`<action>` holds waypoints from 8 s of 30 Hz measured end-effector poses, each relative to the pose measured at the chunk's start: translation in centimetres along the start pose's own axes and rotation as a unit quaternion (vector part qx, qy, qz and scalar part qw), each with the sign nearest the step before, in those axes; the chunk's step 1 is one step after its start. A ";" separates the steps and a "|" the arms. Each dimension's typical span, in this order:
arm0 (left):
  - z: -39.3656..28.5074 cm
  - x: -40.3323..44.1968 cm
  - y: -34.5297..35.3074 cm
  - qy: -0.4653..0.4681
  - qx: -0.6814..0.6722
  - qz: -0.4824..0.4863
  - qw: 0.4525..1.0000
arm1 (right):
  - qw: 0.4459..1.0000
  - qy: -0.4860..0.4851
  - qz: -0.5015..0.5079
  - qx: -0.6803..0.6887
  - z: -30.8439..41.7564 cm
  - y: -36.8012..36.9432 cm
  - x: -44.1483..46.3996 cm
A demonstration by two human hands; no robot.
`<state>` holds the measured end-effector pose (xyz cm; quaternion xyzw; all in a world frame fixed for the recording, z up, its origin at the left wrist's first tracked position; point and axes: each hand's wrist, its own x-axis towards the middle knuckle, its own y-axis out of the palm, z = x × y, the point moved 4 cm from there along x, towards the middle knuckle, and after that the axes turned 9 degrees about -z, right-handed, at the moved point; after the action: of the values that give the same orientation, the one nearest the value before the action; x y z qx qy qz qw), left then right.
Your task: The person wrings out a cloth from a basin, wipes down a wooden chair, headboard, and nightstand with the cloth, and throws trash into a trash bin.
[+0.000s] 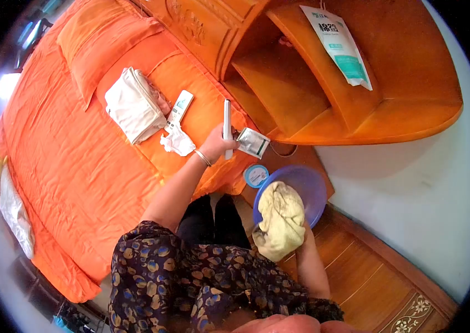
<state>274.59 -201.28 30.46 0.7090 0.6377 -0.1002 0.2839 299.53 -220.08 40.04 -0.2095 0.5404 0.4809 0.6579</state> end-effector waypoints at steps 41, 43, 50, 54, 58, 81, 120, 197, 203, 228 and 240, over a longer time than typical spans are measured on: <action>-4.7 15.3 3.0 0.316 0.563 -0.135 0.752 | 1.000 -0.010 -0.003 0.025 -1.4 0.6 4.6; -6.3 10.4 3.2 0.418 0.463 -0.238 0.745 | 1.000 -0.013 0.001 0.028 -1.3 0.7 4.9; -2.5 -1.4 4.2 0.097 0.155 0.223 0.958 | 1.000 -0.013 0.009 0.025 -0.7 1.5 5.1; -1.9 -3.7 3.0 0.020 0.111 0.155 0.982 | 1.000 -0.012 0.013 0.015 -0.6 1.9 5.2; -3.2 -4.3 2.4 0.029 0.022 0.136 0.990 | 1.000 -0.005 0.016 0.008 -0.6 2.3 5.0; -0.4 -5.1 -4.5 -0.124 -0.271 0.092 0.950 | 0.999 0.009 0.031 -0.020 -1.1 4.9 5.6; 27.9 -15.9 5.9 -0.095 0.120 -0.131 0.979 | 0.960 -0.231 -0.121 0.101 -1.5 -32.6 0.4; 32.0 -27.8 -4.0 -0.197 0.111 -0.201 0.953 | 0.880 -0.367 -0.035 -0.299 2.3 -8.1 14.7; 34.3 -27.8 -5.2 -0.184 0.114 -0.194 0.957 | 0.923 -0.298 0.011 -0.243 0.4 -3.3 12.6; 32.7 -27.0 -5.0 -0.128 0.174 -0.201 0.955 | 0.421 -0.475 -0.182 -0.751 6.8 20.3 23.8; 33.3 -26.1 -5.6 -0.183 0.074 -0.175 0.965 | 0.604 -0.465 -0.104 -0.639 -2.6 -16.5 16.8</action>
<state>272.24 -240.91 14.79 0.5751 0.6797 -0.3235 0.3203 311.62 -222.74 19.82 -0.3798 -0.3086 0.6644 0.5648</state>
